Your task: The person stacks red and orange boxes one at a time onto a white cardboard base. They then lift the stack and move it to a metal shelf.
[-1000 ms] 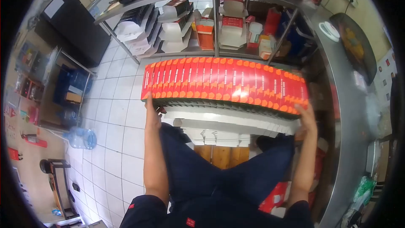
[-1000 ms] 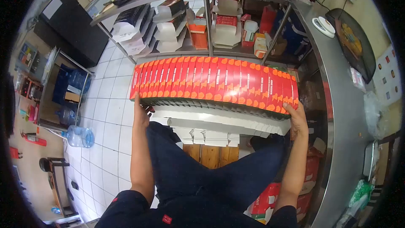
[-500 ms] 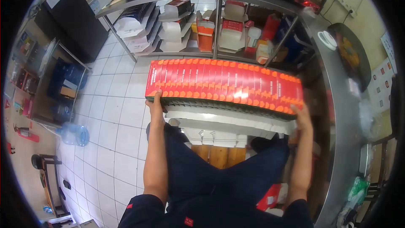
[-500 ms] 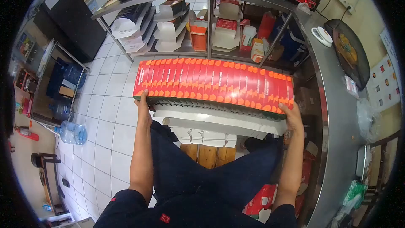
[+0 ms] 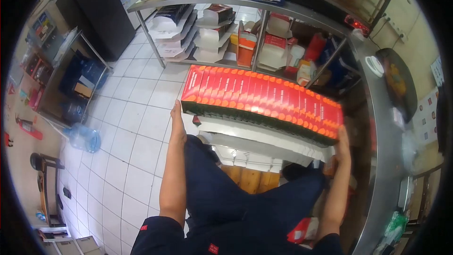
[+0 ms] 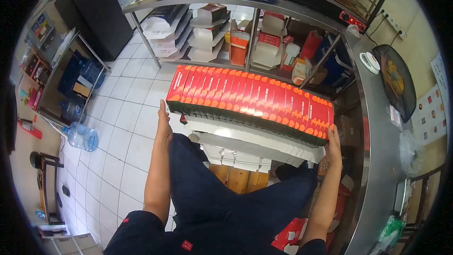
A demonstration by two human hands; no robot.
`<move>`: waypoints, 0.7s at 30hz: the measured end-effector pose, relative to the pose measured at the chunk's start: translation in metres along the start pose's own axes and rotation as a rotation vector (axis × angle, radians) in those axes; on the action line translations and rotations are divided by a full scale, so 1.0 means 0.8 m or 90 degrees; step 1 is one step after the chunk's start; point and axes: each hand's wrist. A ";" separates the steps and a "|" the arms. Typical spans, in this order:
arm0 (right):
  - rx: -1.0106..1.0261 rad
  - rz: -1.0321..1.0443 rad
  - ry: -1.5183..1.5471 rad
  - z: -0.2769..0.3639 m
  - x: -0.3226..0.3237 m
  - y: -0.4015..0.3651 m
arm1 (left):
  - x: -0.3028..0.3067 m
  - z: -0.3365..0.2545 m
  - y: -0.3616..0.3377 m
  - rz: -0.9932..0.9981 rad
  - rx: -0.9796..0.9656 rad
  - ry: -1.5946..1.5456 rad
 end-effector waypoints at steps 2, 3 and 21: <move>0.023 -0.039 -0.009 0.008 -0.003 -0.001 | 0.013 0.005 -0.003 -0.017 0.014 -0.027; 0.050 -0.041 -0.023 0.013 -0.006 0.002 | 0.020 0.010 -0.002 -0.035 0.021 -0.030; 0.313 0.081 -0.535 0.180 -0.231 0.078 | 0.123 0.146 0.073 -0.044 0.184 -0.016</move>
Point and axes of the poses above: each hand's wrist, its own y-axis towards the middle knuckle, its own x-axis out of the back of the hand, z = x × y, and after that the axes turned 13 degrees about z, right-handed
